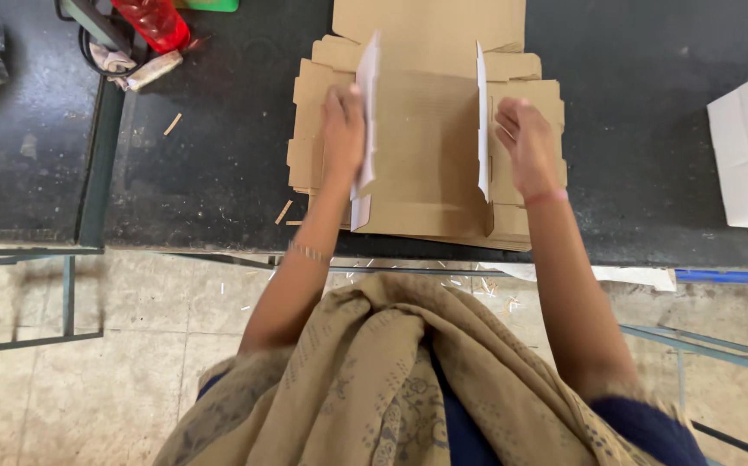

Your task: The person folds flat cardboard box blanks into open boxes on a work table, fitting white paper liners and corner supports inside each box, then stacks the finished white boxes on the table. They repeat the folding cycle for several boxes and place a round light fixture into one lined box.

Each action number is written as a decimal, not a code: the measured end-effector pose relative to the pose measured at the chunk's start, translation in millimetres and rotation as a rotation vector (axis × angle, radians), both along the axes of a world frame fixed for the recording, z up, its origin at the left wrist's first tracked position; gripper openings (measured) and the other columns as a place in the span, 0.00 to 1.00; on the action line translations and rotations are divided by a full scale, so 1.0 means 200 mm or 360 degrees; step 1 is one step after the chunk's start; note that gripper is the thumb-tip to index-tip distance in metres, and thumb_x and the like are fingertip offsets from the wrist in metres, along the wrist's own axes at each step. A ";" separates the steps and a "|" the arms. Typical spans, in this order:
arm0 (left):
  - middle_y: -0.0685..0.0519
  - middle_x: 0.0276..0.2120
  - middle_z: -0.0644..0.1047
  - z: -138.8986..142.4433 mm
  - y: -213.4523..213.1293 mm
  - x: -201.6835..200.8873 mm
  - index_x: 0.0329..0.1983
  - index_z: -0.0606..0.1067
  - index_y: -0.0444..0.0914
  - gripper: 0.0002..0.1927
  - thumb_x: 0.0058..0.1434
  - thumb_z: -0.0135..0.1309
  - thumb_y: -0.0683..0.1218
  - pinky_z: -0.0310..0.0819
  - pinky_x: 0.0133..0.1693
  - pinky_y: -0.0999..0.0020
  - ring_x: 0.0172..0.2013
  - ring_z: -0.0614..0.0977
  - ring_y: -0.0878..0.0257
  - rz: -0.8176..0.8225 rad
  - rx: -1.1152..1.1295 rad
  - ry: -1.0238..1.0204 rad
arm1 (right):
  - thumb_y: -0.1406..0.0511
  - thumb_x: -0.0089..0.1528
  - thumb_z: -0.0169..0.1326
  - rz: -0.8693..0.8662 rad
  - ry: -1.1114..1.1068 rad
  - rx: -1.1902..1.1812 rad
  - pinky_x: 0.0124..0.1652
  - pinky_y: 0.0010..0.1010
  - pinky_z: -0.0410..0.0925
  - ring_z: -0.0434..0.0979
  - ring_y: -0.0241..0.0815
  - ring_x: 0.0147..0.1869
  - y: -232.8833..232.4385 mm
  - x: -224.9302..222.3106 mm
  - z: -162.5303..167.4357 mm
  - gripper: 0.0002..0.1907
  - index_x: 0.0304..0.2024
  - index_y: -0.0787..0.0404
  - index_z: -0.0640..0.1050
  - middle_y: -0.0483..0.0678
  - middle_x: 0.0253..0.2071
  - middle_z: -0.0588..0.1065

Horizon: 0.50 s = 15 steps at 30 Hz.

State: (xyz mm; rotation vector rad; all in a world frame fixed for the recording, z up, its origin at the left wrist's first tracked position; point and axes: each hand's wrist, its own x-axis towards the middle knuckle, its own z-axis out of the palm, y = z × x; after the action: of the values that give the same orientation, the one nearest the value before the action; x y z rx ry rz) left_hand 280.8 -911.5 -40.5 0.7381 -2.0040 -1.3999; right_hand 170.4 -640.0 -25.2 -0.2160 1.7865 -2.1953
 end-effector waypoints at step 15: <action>0.56 0.67 0.70 -0.03 -0.05 -0.21 0.68 0.71 0.41 0.33 0.58 0.48 0.31 0.73 0.54 0.60 0.50 0.73 0.48 -0.0271 -0.1097 -0.0294 | 0.65 0.65 0.60 -0.0285 0.1811 0.1636 0.55 0.43 0.64 0.66 0.57 0.55 -0.29 -0.13 -0.12 0.29 0.68 0.65 0.73 0.57 0.59 0.68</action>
State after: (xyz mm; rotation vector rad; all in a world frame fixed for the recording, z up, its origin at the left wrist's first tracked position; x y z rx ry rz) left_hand 239.2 -921.0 -46.7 0.3956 -2.5212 -0.6417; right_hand 144.7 -697.3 -48.7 -1.2184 3.3001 -0.8675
